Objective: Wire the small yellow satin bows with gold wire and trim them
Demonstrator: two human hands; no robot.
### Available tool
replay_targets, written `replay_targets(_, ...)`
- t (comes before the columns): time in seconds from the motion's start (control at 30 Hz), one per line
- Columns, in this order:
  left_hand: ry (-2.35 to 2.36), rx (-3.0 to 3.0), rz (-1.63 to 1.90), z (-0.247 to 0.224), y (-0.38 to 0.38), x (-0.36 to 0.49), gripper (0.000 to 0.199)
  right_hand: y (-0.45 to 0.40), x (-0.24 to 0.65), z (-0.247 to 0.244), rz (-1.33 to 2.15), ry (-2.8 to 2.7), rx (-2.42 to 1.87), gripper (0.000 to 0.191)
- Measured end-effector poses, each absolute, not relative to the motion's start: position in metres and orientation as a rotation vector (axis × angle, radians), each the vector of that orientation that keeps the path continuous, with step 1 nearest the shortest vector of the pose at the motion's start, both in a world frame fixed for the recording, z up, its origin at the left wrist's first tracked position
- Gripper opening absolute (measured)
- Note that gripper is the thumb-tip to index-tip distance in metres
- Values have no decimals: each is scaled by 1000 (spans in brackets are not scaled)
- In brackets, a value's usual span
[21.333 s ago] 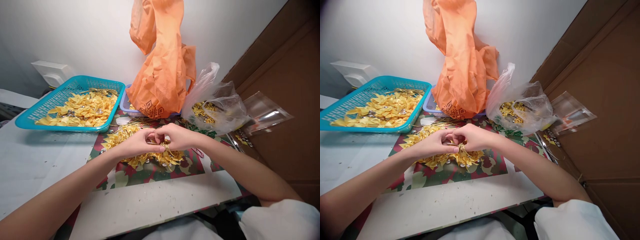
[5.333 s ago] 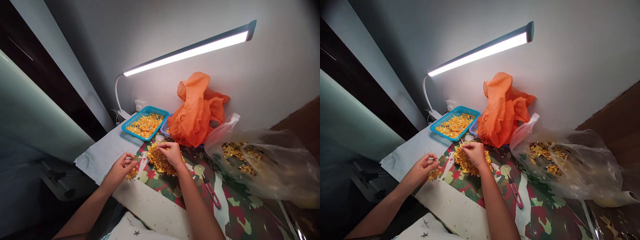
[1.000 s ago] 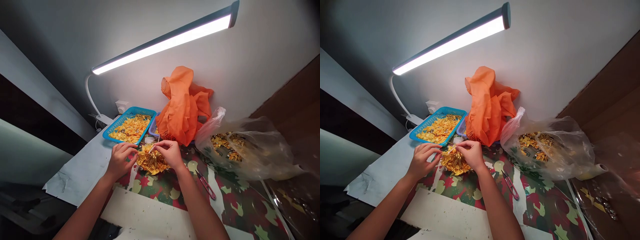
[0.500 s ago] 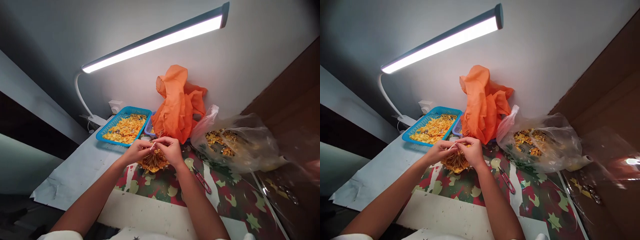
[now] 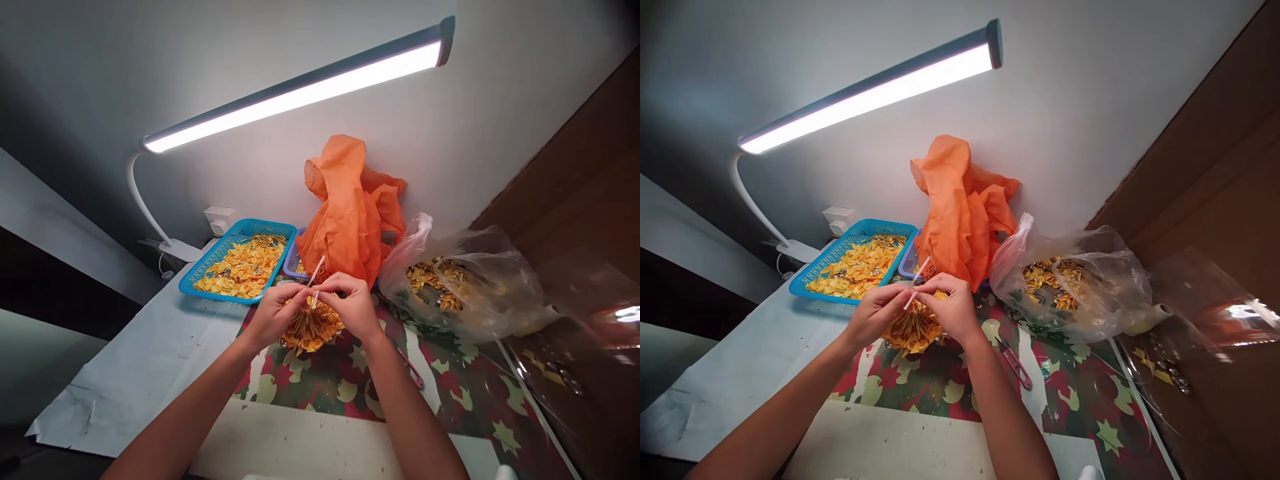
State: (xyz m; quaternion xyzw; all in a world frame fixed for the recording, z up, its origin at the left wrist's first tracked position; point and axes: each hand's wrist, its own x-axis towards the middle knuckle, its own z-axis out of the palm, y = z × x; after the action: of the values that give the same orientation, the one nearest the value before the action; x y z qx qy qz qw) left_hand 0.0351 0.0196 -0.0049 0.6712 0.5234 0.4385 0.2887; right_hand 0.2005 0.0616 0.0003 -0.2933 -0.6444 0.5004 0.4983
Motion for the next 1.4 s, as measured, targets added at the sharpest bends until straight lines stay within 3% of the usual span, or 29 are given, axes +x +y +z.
replay_targets(0.17, 1291, 1855, 983, 2, 23, 46, 30, 61, 202, 0, 1114, -1619, -749, 6)
replay_targets(0.43, 1102, 1778, 773, 4, 34, 40, 39, 66, 206, 3, 1183, -1609, -804, 4)
replay_targets(0.6, 1186, 1623, 822, -1, 38, 40, 40, 74, 222, 0, 1390, -1683, -963, 19)
replay_targets(0.77, 1258, 1520, 812, -7, 40, 36, 44, 74, 225, -6, 1509, -1726, -1023, 21)
replay_targets(0.9, 1244, 1513, 774, -11, 40, 32, 44, 72, 217, -9, 1428, -1731, -1092, 34)
replay_targets(1.07, 1205, 1533, 720, -9, 39, 31, 47, 70, 215, -5, 1079, -1947, -1137, 6)
replay_targets(1.4, 1237, 1739, 734, -18, 45, 25, 47, 62, 206, -10, 1071, -1937, -1187, 5)
